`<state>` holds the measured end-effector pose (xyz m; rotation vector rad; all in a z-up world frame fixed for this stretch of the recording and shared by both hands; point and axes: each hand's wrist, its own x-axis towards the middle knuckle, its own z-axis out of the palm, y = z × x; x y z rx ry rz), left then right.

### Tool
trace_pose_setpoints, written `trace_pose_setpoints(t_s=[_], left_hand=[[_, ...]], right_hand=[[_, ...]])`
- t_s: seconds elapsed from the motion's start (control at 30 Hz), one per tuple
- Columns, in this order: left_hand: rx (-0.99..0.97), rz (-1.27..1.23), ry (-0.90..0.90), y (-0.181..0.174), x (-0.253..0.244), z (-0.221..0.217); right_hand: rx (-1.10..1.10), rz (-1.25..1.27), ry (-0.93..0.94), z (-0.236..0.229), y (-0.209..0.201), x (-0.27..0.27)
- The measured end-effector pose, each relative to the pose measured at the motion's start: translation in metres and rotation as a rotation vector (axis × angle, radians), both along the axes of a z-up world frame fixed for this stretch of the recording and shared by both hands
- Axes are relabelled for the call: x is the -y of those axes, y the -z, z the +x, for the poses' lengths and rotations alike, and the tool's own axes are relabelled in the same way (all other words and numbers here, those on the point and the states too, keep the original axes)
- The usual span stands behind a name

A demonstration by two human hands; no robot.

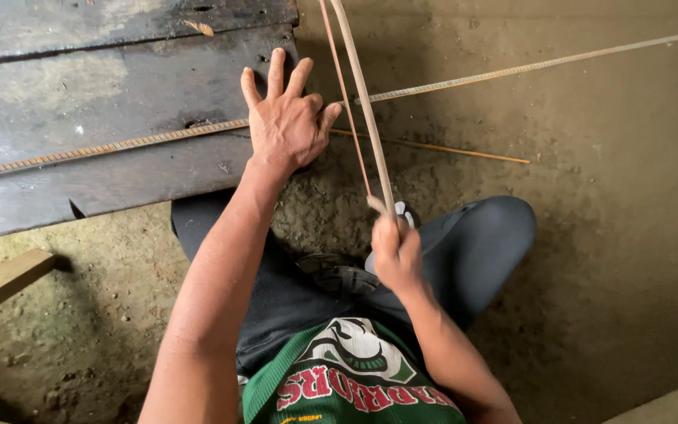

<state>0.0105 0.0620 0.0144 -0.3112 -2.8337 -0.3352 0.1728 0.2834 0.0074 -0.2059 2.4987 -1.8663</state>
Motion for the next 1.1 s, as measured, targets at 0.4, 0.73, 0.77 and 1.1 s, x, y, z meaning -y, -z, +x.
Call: trace_pose_setpoints(t_s=[0.4,0.73,0.77,1.1], left_hand=[[-0.103,0.006,-0.008,0.006,-0.003,0.002],[0.065,0.042,-0.071,-0.008,-0.007,0.0],[0.07,0.041,-0.068,-0.006,-0.007,0.001],[0.115,0.021,-0.113,-0.01,-0.012,-0.003]], right_hand=[[-0.051,-0.027,0.055,-0.03,0.002,0.015],[0.003,-0.182,0.008,-0.048,-0.013,0.025],[0.008,-0.183,0.011,-0.041,-0.007,0.023],[-0.03,-0.007,-0.065,0.025,-0.004,-0.017]])
